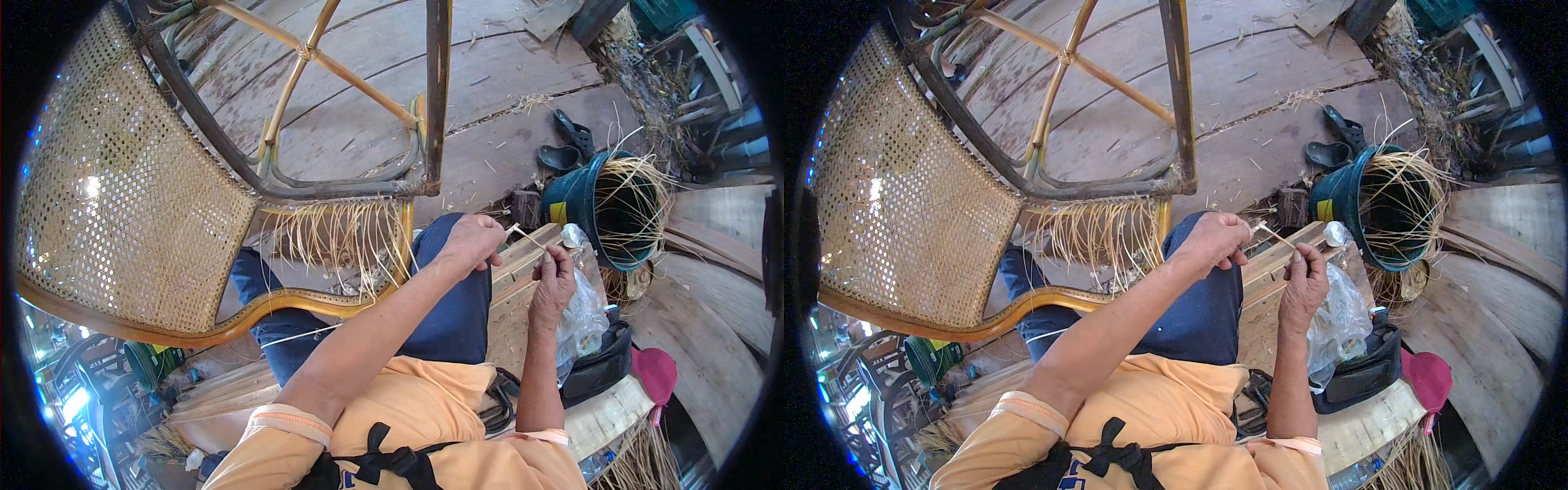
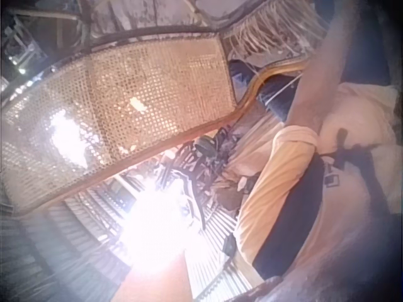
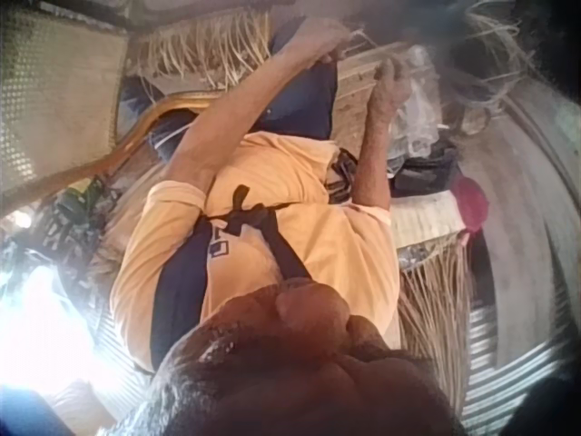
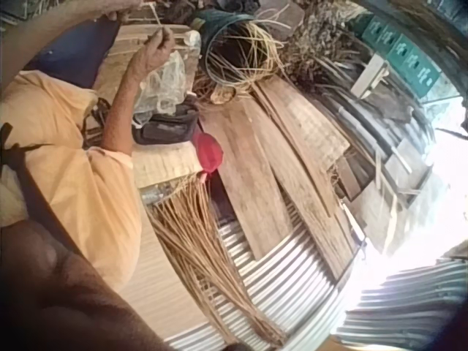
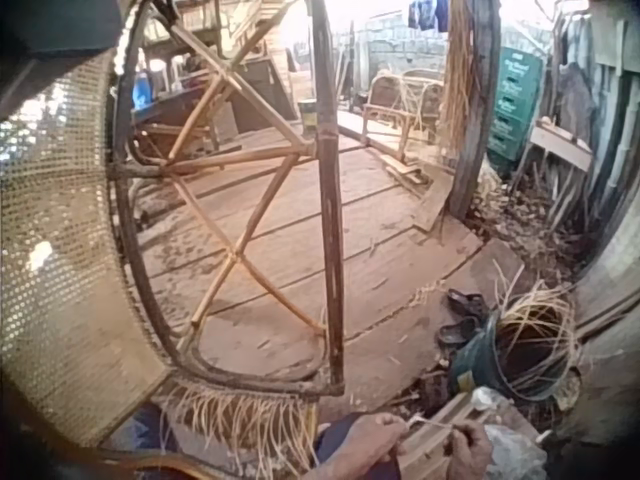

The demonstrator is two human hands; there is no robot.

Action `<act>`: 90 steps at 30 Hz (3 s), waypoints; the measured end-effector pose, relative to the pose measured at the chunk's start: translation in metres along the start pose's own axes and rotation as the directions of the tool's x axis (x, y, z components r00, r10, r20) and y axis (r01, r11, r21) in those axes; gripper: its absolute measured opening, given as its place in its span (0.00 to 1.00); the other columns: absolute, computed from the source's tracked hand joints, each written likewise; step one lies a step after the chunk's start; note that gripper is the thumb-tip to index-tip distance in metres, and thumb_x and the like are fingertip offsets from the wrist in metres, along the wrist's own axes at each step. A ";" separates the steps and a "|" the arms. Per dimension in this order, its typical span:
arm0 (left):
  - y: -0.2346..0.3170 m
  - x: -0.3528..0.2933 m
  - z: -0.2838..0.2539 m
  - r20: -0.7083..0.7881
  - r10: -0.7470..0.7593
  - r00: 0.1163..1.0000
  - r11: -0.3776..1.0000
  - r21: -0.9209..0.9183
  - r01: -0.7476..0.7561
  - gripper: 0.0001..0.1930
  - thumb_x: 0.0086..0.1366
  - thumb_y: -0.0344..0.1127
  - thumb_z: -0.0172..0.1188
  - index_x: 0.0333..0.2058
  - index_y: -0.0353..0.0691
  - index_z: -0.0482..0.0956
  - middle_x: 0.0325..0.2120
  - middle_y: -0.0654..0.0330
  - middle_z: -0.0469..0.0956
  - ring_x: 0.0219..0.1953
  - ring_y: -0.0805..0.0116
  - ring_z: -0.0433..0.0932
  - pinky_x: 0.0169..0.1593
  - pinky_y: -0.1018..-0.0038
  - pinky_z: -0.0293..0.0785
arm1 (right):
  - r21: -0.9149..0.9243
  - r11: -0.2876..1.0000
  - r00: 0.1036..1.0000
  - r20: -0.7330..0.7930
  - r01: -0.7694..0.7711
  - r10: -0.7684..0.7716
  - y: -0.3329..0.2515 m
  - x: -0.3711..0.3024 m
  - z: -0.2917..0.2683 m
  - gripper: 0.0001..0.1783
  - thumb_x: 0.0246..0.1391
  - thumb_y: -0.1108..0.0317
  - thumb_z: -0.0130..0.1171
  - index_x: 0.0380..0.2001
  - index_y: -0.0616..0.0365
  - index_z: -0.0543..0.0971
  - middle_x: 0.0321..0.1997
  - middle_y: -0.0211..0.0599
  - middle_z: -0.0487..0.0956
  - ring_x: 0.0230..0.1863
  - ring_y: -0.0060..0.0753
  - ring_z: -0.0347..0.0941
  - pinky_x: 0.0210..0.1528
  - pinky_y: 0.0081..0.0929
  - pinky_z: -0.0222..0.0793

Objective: Repairing or weaving a wicker chair seat using bamboo or rattan strips.

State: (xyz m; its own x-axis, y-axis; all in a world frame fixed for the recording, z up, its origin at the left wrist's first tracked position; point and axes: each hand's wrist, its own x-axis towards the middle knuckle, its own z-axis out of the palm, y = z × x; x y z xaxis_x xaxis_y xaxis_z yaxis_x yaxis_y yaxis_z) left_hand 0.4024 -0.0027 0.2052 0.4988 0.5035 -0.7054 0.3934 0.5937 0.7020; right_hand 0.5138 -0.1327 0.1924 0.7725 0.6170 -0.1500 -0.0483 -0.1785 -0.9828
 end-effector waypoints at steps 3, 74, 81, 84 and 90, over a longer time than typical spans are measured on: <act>0.003 -0.001 0.000 0.008 -0.030 1.000 1.000 0.008 0.030 0.12 0.49 0.36 0.53 0.29 0.34 0.76 0.21 0.60 0.76 0.20 0.72 0.77 0.19 0.78 0.69 | -0.020 1.000 1.000 -0.011 0.017 -0.017 0.001 -0.001 0.000 0.06 0.56 0.73 0.51 0.36 0.60 0.74 0.25 0.24 0.69 0.24 0.13 0.62 0.24 0.11 0.59; -0.069 0.003 -0.389 -0.154 0.140 0.978 -0.296 0.936 0.190 0.09 0.51 0.33 0.54 0.29 0.43 0.81 0.31 0.54 0.78 0.33 0.59 0.79 0.32 0.66 0.75 | -0.622 0.772 0.972 0.236 0.134 0.021 -0.010 -0.071 0.072 0.10 0.59 0.73 0.45 0.41 0.65 0.71 0.39 0.36 0.72 0.42 0.27 0.67 0.47 0.21 0.61; -0.071 0.007 -0.387 -0.178 0.173 0.969 -0.314 0.922 0.226 0.08 0.51 0.32 0.54 0.28 0.43 0.81 0.29 0.56 0.79 0.34 0.60 0.79 0.32 0.66 0.76 | -0.578 0.809 0.975 0.219 0.104 0.032 -0.008 -0.069 0.073 0.09 0.58 0.72 0.46 0.40 0.64 0.72 0.38 0.35 0.72 0.41 0.27 0.67 0.47 0.20 0.61; -0.070 0.005 -0.385 -0.158 0.177 0.971 -0.336 0.918 0.211 0.08 0.51 0.32 0.54 0.28 0.43 0.81 0.28 0.57 0.79 0.34 0.61 0.79 0.32 0.66 0.76 | -0.574 0.813 0.977 0.212 0.100 0.030 -0.010 -0.068 0.075 0.09 0.58 0.73 0.46 0.40 0.64 0.72 0.38 0.34 0.71 0.41 0.27 0.67 0.47 0.20 0.61; -0.071 0.005 -0.386 -0.181 0.132 0.975 -0.335 0.917 0.216 0.08 0.51 0.32 0.53 0.28 0.44 0.82 0.29 0.57 0.79 0.34 0.61 0.79 0.32 0.66 0.76 | -0.561 0.820 0.976 0.219 0.115 0.013 -0.007 -0.067 0.076 0.08 0.58 0.72 0.47 0.39 0.64 0.72 0.37 0.34 0.72 0.40 0.26 0.67 0.47 0.20 0.61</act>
State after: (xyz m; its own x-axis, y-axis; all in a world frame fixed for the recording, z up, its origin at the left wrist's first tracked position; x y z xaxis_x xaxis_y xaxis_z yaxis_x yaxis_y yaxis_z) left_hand 0.0789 0.2000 0.1134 0.3979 0.6829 -0.6127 0.6843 -0.6657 -0.2976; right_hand 0.4145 -0.1148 0.2013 0.6145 0.7675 -0.1827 0.4046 -0.5054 -0.7622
